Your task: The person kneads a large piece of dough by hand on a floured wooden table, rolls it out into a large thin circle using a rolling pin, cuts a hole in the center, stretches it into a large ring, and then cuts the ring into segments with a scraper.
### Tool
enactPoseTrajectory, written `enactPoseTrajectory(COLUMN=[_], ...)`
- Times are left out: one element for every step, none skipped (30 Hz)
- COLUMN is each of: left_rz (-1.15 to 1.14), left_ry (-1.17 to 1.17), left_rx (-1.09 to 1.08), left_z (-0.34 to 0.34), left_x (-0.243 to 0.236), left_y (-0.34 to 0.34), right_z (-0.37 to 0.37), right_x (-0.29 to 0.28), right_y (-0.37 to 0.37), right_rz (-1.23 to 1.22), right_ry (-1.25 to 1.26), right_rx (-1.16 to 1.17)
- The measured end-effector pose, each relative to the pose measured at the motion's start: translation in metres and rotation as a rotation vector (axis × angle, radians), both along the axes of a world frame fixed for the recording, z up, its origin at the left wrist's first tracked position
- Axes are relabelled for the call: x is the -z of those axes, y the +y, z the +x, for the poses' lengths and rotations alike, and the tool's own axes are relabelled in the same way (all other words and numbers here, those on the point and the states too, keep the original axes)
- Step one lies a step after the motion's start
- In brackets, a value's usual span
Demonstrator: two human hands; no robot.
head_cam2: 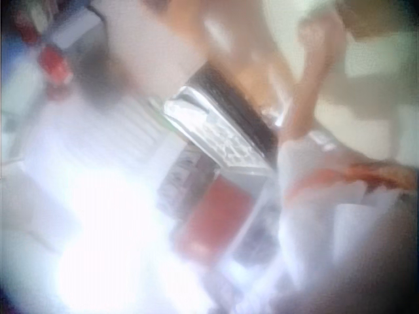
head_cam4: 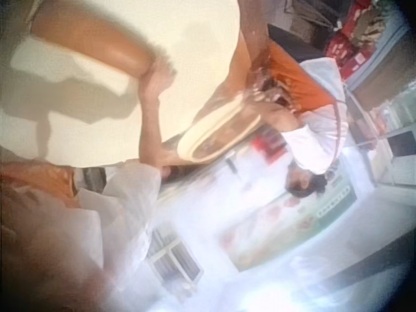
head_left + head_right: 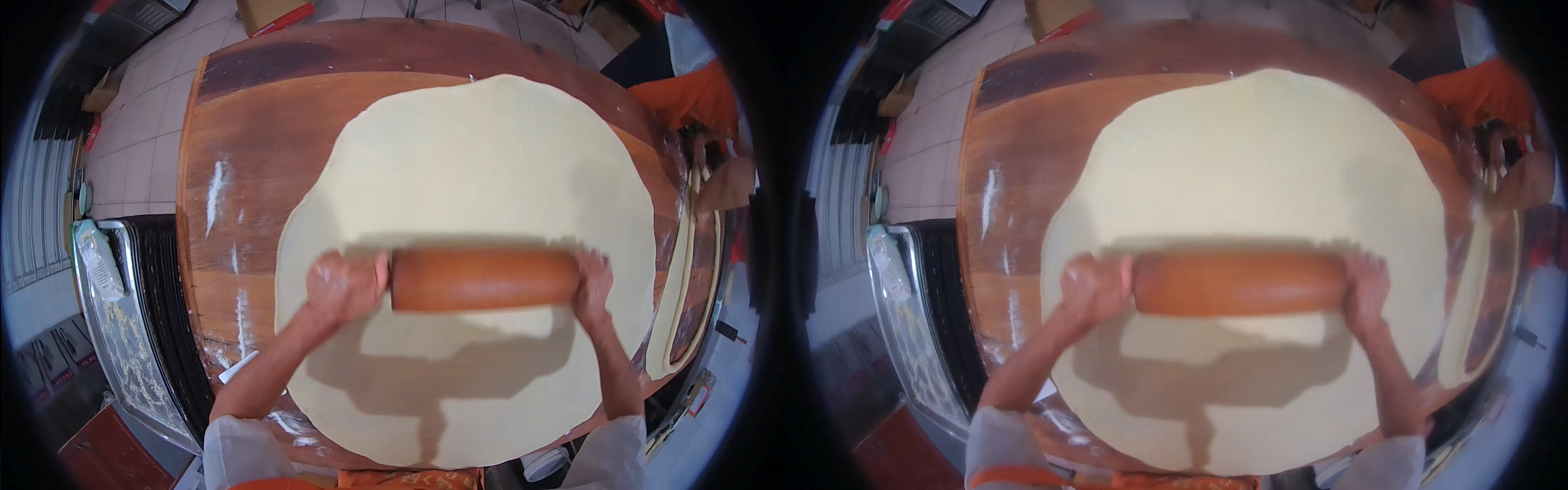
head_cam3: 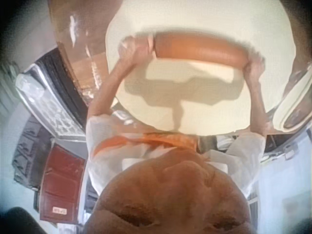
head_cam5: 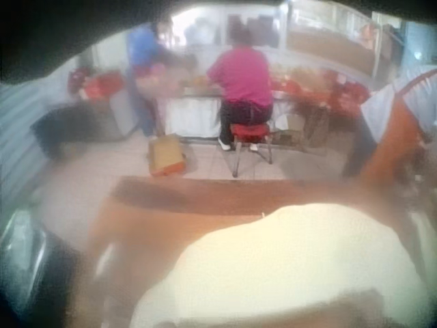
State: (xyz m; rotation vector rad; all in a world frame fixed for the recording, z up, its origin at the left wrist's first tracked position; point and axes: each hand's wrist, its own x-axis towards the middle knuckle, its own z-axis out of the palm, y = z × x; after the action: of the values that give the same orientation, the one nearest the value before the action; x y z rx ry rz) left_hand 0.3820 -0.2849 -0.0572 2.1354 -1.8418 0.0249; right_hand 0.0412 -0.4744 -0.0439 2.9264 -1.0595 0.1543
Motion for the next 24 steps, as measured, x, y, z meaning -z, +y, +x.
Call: enactPoseTrajectory(left_rz=[-0.034, -0.053, -0.116, -0.069, -0.014, -0.002, 0.016, 0.004, -0.027, -0.051, -0.027, 0.002, 0.014, 0.042, 0.06, 0.082, 0.103, 0.086, 0.111, 0.147, 0.189, 0.069, 0.072, 0.006], left_ry=[-0.022, -0.086, -0.131, -0.133, -0.137, -0.174, -0.217, -0.226, -0.221, -0.22, -0.215, -0.224, -0.228, -0.216, -0.198, -0.183, -0.169, -0.166, -0.163, -0.165, -0.164, -0.327, -0.212, -0.007], left_rx=[-0.076, -0.097, -0.11, -0.173, -0.236, -0.272, -0.315, -0.327, -0.328, -0.329, -0.349, -0.378, -0.405, -0.385, -0.414, -0.443, -0.472, -0.423, -0.36, -0.298, -0.236, -0.149, 0.018, 0.177], left_z=[0.011, 0.025, 0.038, 0.048, 0.056, 0.069, 0.085, 0.099, 0.107, 0.113, 0.117, 0.124, 0.131, 0.141, 0.142, 0.142, 0.144, 0.139, 0.124, 0.106, 0.086, 0.065, 0.049, 0.028], left_x=[0.001, 0.009, 0.014, 0.013, 0.011, 0.009, 0.01, 0.009, 0.007, 0.007, 0.009, 0.01, 0.009, 0.013, 0.012, 0.005, -0.005, -0.015, -0.023, -0.033, -0.038, -0.045, -0.047, -0.04], left_y=[-0.019, -0.036, -0.065, -0.094, -0.12, -0.141, -0.157, -0.171, -0.189, -0.203, -0.212, -0.215, -0.221, -0.225, -0.236, -0.244, -0.25, -0.248, -0.246, -0.236, -0.217, -0.185, -0.159, -0.138], right_z=[0.009, 0.033, 0.033, 0.049, 0.058, 0.069, 0.1, 0.13, 0.137, 0.145, 0.148, 0.161, 0.171, 0.181, 0.188, 0.191, 0.187, 0.176, 0.157, 0.131, 0.101, 0.078, 0.026, -0.002], right_x=[0.007, 0.014, 0.024, 0.025, 0.031, 0.041, 0.037, 0.026, 0.031, 0.035, 0.038, 0.037, 0.027, 0.021, 0.018, 0.014, 0.005, 0.008, 0.01, 0.008, -0.002, -0.019, -0.017, -0.02], right_y=[-0.022, -0.048, -0.083, -0.112, -0.141, -0.171, -0.187, -0.196, -0.22, -0.239, -0.252, -0.256, -0.264, -0.268, -0.274, -0.276, -0.278, -0.271, -0.266, -0.25, -0.221, -0.188, -0.16, -0.127], right_rz=[-0.01, -0.067, -0.015, -0.259, -0.128, -0.198, -0.358, -0.232, -0.279, -0.319, -0.288, -0.25, -0.229, -0.171, -0.123, -0.068, -0.098, -0.108, -0.125, -0.179, -0.226, -0.103, -0.088, -0.111], right_ry=[-0.056, 0.022, -0.189, -0.233, -0.157, -0.155, -0.22, -0.138, -0.16, -0.185, -0.175, -0.179, -0.181, -0.088, 0.009, 0.102, 0.034, -0.018, -0.052, -0.136, -0.216, -0.013, 0.022, -0.008], right_rx=[0.021, 0.017, -0.04, -0.162, -0.013, -0.038, -0.115, -0.001, -0.026, -0.053, -0.039, -0.033, -0.026, 0.021, 0.072, 0.124, 0.097, 0.07, 0.049, 0.01, -0.03, 0.07, 0.076, 0.017])
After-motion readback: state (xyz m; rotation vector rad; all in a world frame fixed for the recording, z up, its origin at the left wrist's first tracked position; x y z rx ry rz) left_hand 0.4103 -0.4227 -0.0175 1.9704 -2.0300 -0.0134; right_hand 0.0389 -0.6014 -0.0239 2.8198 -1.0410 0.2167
